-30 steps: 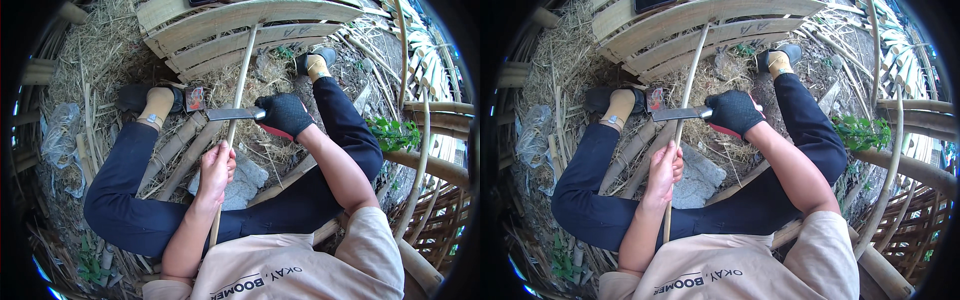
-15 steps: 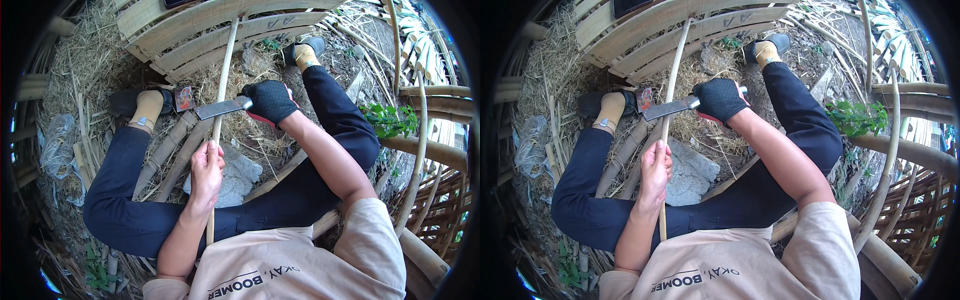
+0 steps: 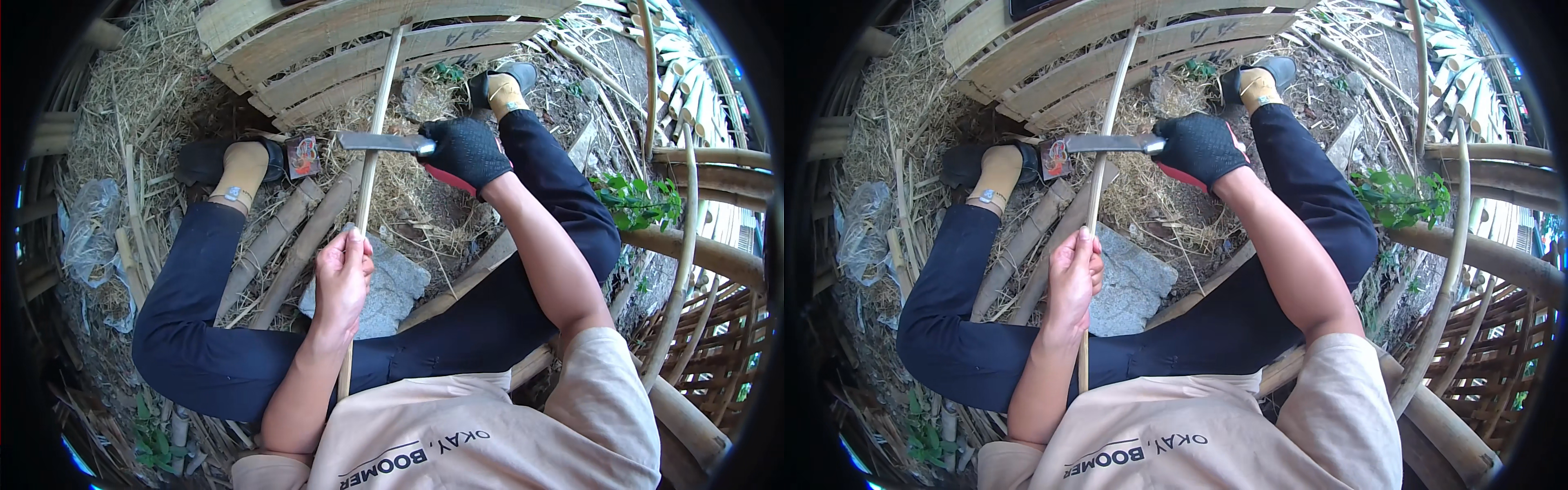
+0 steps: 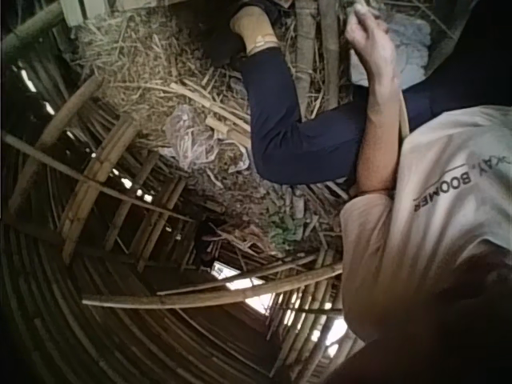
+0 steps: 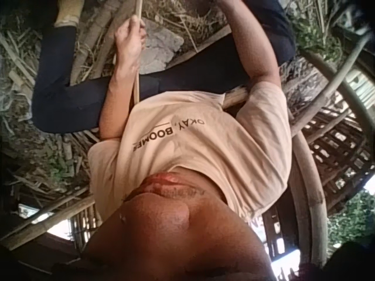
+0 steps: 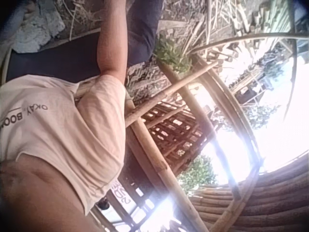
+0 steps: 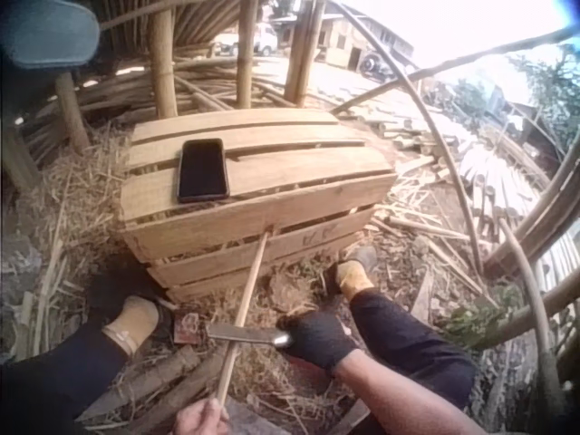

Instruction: The person shaves a thin strip of bamboo with a knife, repeatedly scraping the blade along the wood to smooth it.

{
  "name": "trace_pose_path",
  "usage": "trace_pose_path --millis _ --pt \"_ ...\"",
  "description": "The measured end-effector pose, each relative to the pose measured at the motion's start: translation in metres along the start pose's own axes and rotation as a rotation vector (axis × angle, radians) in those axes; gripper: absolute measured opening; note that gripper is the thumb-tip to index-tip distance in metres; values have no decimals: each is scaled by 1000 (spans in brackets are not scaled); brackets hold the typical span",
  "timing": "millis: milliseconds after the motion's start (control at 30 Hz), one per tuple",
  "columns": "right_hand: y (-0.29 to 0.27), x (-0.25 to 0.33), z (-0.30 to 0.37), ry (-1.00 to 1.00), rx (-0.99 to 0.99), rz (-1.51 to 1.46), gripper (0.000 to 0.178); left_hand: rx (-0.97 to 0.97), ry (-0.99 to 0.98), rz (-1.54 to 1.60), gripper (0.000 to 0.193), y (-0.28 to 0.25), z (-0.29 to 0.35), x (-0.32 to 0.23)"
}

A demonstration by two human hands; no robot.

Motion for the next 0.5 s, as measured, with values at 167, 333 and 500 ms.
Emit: trace_pose_path --millis 167,333,500 --pt "5 22 7 -64 167 -17 21 -27 -1 -28 31 -3 -4 1" --pt "3 27 2 -20 206 39 21 -140 241 -286 33 -2 -5 10" --pt "10 22 0 -39 171 28 18 -175 237 -344 34 0 -2 4"
Point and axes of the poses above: each hand's wrist, its own z-axis away from the middle knuckle, its own y-axis out of the palm, x = y × z, the point moved 1 cm from there along -z, towards the middle knuckle, and after that the axes turned 6 degrees about -x, right-handed, at the moved point
